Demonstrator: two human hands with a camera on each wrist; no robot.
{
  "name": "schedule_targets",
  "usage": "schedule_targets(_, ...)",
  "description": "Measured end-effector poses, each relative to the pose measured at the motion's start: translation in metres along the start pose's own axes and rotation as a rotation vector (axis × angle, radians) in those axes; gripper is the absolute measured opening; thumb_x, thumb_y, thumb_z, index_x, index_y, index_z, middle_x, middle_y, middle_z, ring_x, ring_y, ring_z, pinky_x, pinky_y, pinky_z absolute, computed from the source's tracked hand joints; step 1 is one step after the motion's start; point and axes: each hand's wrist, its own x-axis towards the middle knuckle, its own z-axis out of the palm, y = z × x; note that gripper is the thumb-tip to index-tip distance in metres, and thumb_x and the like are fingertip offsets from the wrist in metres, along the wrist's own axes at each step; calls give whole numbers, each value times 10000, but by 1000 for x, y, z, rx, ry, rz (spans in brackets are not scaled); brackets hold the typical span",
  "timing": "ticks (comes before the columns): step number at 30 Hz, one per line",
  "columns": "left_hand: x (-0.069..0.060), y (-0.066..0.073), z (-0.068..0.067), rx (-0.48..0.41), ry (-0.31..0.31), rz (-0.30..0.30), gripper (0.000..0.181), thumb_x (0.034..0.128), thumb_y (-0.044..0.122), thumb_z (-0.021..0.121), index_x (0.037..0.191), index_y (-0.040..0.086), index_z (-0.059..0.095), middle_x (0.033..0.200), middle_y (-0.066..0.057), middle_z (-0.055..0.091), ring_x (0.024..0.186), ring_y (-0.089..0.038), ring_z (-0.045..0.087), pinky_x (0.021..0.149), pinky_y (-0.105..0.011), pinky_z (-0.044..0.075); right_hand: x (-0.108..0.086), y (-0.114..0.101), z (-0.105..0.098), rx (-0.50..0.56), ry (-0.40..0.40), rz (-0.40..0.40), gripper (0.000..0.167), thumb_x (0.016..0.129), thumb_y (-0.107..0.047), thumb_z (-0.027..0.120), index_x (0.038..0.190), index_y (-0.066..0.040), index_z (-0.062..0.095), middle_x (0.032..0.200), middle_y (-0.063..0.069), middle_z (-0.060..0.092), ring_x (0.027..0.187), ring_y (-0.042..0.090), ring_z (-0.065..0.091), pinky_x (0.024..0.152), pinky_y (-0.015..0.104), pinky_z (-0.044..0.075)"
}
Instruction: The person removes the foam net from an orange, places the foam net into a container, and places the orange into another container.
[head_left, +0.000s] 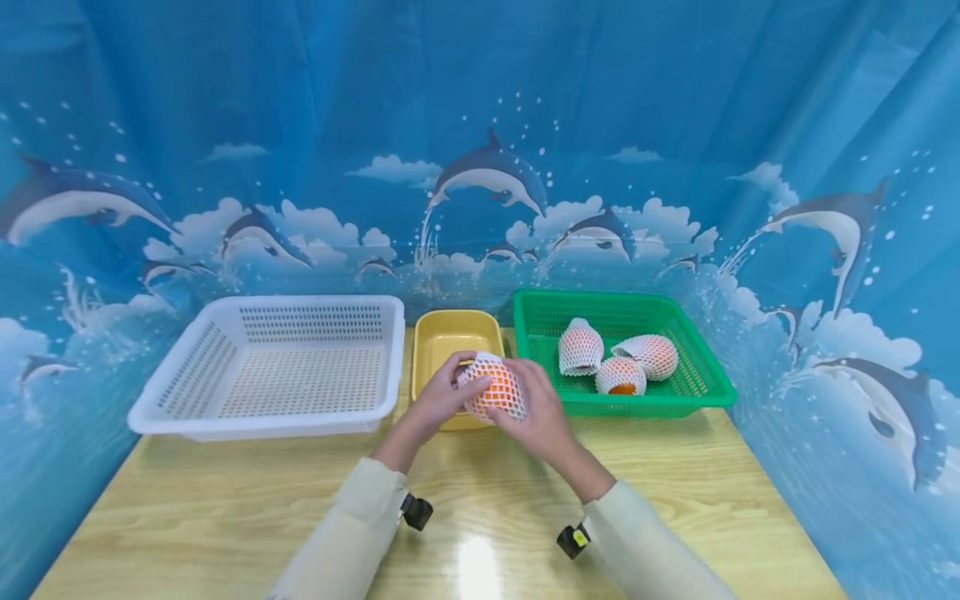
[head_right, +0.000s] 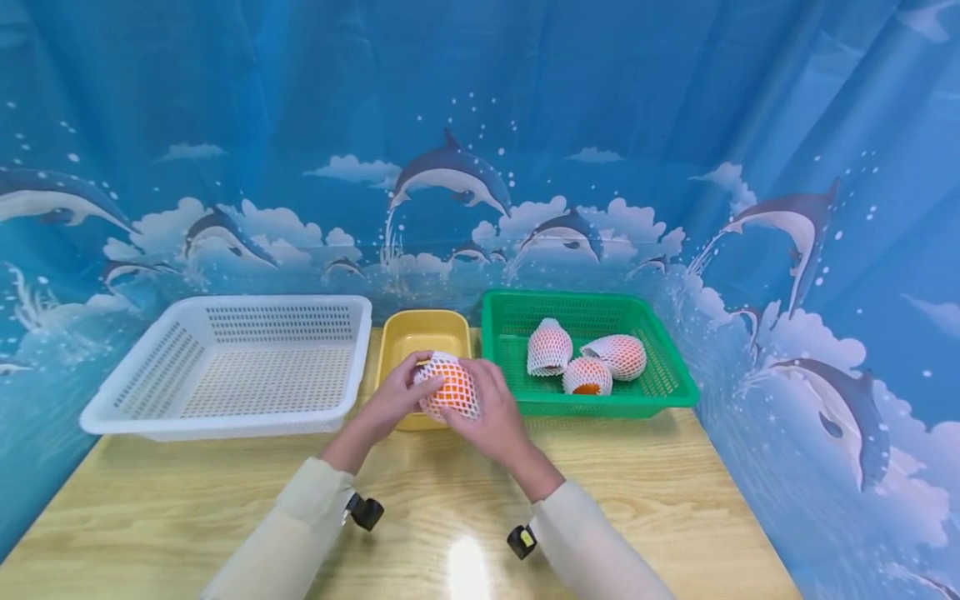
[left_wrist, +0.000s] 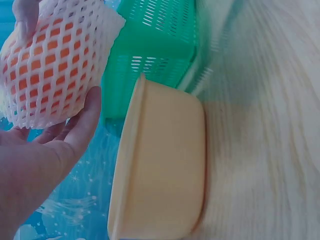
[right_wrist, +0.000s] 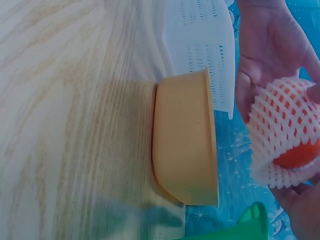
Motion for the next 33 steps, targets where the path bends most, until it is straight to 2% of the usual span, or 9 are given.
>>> schedule_targets(4, -5, -7, -4, 17, -29, -35, 624, 950, 260, 631, 1460, 97, 311, 1332, -197, 498, 1053, -239, 596, 862, -386, 560, -3, 4, 0, 15, -60, -36, 677, 794, -343, 768, 1358, -86, 495, 1365, 121, 477, 1176, 291, 518, 912, 499, 512)
schedule_targets(9, -14, -14, -6, 67, -64, -47, 595, 938, 287, 650, 1424, 105, 358, 1350, -182, 478, 1084, -244, 581, 886, -387, 551, -7, 9, -2, 55, -153, -56, 676, 778, -345, 778, 1351, -109, 509, 1379, 84, 475, 1220, 267, 494, 938, 474, 498)
schedule_targets(14, -25, -21, -7, 90, -89, -49, 554, 935, 251, 653, 1368, 74, 354, 1311, -195, 471, 1055, -252, 590, 860, -379, 559, -9, 12, -6, 128, -244, -69, 671, 769, -328, 792, 1342, -124, 510, 1357, 57, 481, 1149, 226, 521, 885, 393, 529)
schedule_targets(18, -32, -26, -7, 65, -101, -65, 524, 925, 215, 657, 1305, 46, 339, 1215, -201, 493, 988, -230, 598, 823, -376, 570, -10, 16, -9, 205, -322, -39, 647, 783, -290, 799, 1345, -162, 504, 1319, 23, 495, 1049, 182, 548, 811, 317, 546)
schedule_targets(20, -34, -29, -7, 78, -95, -69, 560, 921, 230, 662, 1336, 42, 336, 1200, -215, 519, 960, -227, 612, 818, -385, 572, -10, 17, -10, 234, -348, -2, 647, 788, -276, 803, 1351, -169, 501, 1293, 13, 509, 1017, 173, 558, 781, 292, 545)
schedule_targets(26, -39, -36, -9, 127, -69, -42, 614, 906, 244, 677, 1396, 20, 381, 1230, -222, 545, 997, -238, 615, 853, -379, 562, -14, 20, -10, 277, -369, 59, 646, 772, -208, 824, 1334, -95, 525, 1254, 60, 557, 1026, 242, 572, 815, 348, 525)
schedule_targets(30, -40, -39, -10, 82, -57, -13, 581, 901, 201, 675, 1368, 10, 386, 1265, -221, 518, 1079, -271, 586, 910, -379, 537, -15, 23, -9, 267, -364, 70, 687, 756, -226, 834, 1349, -101, 512, 1275, 63, 562, 1079, 240, 562, 873, 379, 504)
schedule_targets(33, -42, -41, -11, 44, -52, -3, 590, 906, 179, 660, 1381, 1, 361, 1309, -234, 482, 1143, -304, 559, 944, -397, 519, -16, 25, -9, 297, -363, 93, 752, 748, -225, 843, 1386, -97, 466, 1295, 75, 557, 1110, 227, 560, 917, 366, 492)
